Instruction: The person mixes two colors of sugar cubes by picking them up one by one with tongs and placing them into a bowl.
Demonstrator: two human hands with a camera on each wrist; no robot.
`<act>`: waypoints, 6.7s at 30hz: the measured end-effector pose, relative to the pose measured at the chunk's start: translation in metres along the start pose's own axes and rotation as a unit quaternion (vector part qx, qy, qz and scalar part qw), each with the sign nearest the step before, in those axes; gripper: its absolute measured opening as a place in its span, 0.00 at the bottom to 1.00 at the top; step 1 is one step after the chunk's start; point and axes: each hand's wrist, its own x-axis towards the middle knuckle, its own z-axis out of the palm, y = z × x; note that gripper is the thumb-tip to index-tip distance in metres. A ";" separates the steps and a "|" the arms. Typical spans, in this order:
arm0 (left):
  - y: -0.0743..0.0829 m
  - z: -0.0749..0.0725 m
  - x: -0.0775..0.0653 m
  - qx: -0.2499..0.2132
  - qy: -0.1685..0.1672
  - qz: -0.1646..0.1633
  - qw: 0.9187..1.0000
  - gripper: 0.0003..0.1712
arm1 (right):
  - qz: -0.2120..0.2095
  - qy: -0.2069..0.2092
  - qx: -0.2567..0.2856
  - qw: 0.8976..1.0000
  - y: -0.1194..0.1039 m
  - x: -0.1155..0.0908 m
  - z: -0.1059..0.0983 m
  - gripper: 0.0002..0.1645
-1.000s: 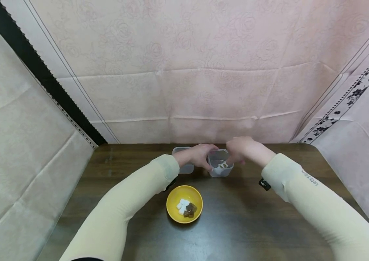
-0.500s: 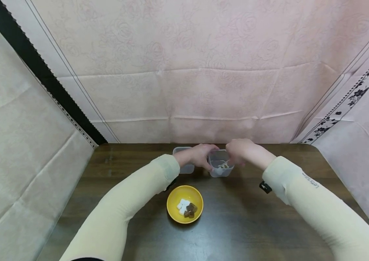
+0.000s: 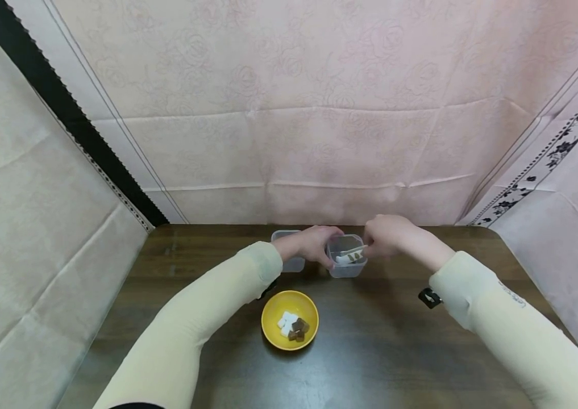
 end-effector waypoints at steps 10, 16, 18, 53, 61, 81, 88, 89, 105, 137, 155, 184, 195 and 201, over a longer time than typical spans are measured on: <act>0.001 0.002 -0.002 -0.008 0.004 -0.014 1.000 0.50 | -0.032 0.058 0.007 0.998 0.002 -0.028 -0.010 0.20; 0.001 0.001 -0.002 -0.006 0.002 -0.007 1.000 0.51 | -0.047 0.093 0.000 0.995 0.002 -0.049 -0.013 0.19; 0.000 0.001 -0.003 -0.004 0.002 -0.005 1.000 0.51 | -0.052 0.104 -0.002 0.993 0.002 -0.055 -0.014 0.19; 0.000 0.004 -0.001 0.010 0.005 -0.003 1.000 0.50 | -0.196 0.167 0.022 0.966 -0.061 -0.087 -0.008 0.14; 0.000 0.002 0.000 0.011 0.011 -0.002 1.000 0.50 | -0.223 0.177 0.007 0.958 -0.078 -0.078 0.006 0.21; -0.002 0.004 0.000 0.025 0.018 0.001 1.000 0.50 | -0.219 0.136 -0.112 0.960 -0.105 -0.056 0.032 0.20; -0.001 0.003 0.000 0.029 0.016 0.006 0.999 0.49 | -0.202 0.121 -0.135 0.962 -0.110 -0.051 0.033 0.21; -0.001 0.003 0.000 0.028 0.015 0.005 0.999 0.49 | -0.199 0.119 -0.134 0.963 -0.110 -0.050 0.033 0.20; 0.000 0.001 -0.003 0.012 0.006 0.014 1.000 0.50 | -0.178 0.121 -0.136 0.967 -0.107 -0.053 0.029 0.20; -0.001 0.002 -0.001 -0.001 -0.003 0.011 1.000 0.50 | -0.023 0.137 -0.025 0.990 -0.003 -0.070 -0.008 0.22; -0.002 0.001 -0.002 -0.019 -0.008 0.013 1.000 0.50 | 0.005 0.047 -0.053 0.997 0.004 -0.014 -0.005 0.18; -0.001 0.000 -0.004 -0.012 -0.006 0.005 1.000 0.50 | 0.010 -0.010 -0.100 0.995 -0.006 0.018 0.007 0.14; -0.003 0.002 -0.002 -0.021 -0.008 0.001 1.000 0.50 | 0.012 -0.042 -0.092 0.995 -0.010 0.021 0.005 0.14; -0.003 0.002 -0.002 -0.020 -0.008 0.001 1.000 0.50 | -0.005 -0.022 -0.060 0.998 -0.008 0.013 0.002 0.16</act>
